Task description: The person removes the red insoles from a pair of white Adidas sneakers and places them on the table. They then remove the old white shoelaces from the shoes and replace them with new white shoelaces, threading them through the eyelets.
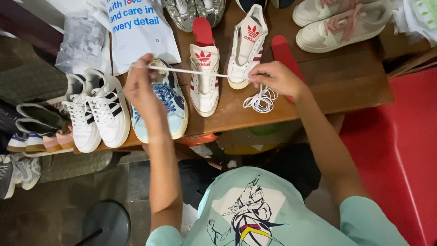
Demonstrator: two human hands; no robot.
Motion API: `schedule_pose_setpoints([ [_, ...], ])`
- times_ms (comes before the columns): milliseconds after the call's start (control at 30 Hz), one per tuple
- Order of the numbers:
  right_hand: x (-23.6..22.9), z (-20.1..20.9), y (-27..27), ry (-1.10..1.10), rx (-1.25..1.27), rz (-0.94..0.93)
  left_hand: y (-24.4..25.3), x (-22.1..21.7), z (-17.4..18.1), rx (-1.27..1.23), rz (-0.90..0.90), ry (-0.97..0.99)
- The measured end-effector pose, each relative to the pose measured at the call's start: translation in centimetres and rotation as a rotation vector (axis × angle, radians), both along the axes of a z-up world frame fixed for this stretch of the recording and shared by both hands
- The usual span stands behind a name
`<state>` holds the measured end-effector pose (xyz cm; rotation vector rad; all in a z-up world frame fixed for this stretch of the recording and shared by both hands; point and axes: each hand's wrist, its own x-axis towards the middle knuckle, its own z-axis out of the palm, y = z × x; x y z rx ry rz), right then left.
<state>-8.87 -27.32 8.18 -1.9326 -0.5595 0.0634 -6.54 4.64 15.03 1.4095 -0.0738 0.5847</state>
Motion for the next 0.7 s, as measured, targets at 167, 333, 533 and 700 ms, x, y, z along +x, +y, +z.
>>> schedule_pose_setpoints([
  [167, 0.6, -2.9, -3.0, 0.078, -0.014, -0.01, 5.4, 1.6, -1.7, -0.061, 0.073, -0.064],
  [333, 1.4, -3.8, -4.5, 0.21, -0.118, -0.035, 8.2, 0.1, 2.2, 0.02, 0.282, 0.035],
  [533, 1.0, -2.9, -5.6, 0.239, -0.087, -0.092, 16.2, 0.7, 3.6, 0.13, 0.336, -0.135],
  [700, 1.0, -2.6, -5.5, 0.214, -0.081, -0.117, 19.6, 0.3, 2.7, -0.135, 0.313, -0.415],
])
